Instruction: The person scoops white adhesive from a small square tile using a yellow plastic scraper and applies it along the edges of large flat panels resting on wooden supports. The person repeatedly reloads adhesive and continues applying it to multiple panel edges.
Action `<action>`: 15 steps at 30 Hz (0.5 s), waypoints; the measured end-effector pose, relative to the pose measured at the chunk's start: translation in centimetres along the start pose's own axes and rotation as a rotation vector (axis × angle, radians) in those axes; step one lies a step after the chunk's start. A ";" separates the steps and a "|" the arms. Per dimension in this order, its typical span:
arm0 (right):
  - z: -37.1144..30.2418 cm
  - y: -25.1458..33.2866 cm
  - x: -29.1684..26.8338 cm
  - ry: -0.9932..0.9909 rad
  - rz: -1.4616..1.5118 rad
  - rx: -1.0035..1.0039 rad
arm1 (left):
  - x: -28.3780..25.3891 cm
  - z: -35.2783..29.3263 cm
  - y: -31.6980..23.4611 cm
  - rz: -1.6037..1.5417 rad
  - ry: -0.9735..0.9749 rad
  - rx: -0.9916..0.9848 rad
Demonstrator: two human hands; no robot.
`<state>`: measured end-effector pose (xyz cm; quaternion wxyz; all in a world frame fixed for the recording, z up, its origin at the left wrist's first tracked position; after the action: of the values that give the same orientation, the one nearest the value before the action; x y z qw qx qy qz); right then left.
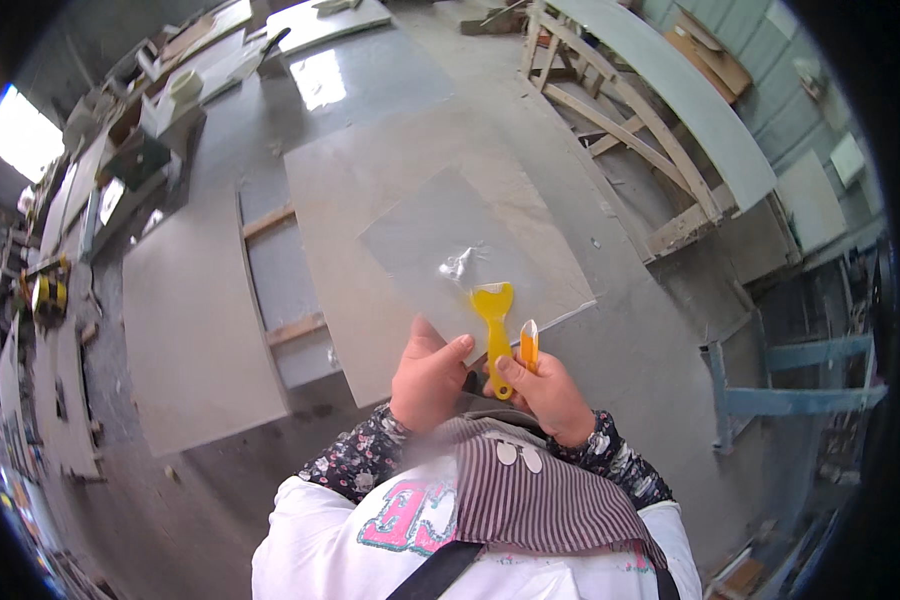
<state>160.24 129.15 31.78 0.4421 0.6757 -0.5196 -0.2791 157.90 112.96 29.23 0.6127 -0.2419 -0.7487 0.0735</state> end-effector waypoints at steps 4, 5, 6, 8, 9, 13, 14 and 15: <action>-0.2 0.4 -1.7 0.104 -0.097 0.049 | -0.2 -2.4 2.4 0.044 -0.004 0.224; -0.4 0.2 -2.5 0.158 -0.153 0.035 | -0.6 -3.5 2.6 0.095 -0.031 0.281; -0.6 -0.1 -3.5 0.210 -0.223 0.035 | -1.1 -4.7 2.9 0.079 -0.079 0.291; -1.9 -1.1 -6.6 0.322 -0.297 0.053 | -1.9 -6.9 3.8 0.114 -0.174 0.410; -2.5 -1.7 -8.6 0.368 -0.336 0.027 | -2.1 -8.5 4.3 0.113 -0.217 0.458; -3.1 -7.0 -17.2 0.171 -0.408 -0.035 | -2.0 -16.5 7.0 0.071 -0.436 0.587; -2.7 -8.5 -19.5 0.104 -0.460 -0.048 | -1.9 -18.3 7.8 0.056 -0.475 0.608; -1.8 -10.0 -21.4 0.063 -0.503 -0.080 | -2.0 -19.9 8.7 0.053 -0.536 0.622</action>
<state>159.83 150.73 21.93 0.4011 0.7742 -0.3099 -0.3792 179.51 115.98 28.69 0.4377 -0.0368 -0.8174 0.3727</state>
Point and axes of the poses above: each hand's wrist, its own z-axis towards the middle knuckle, its own x-axis out of the palm, y = z × x, the point moved 2 cm from there along z, towards the middle knuckle, and after that the axes turned 10 degrees about -z, right-handed, at the moved point
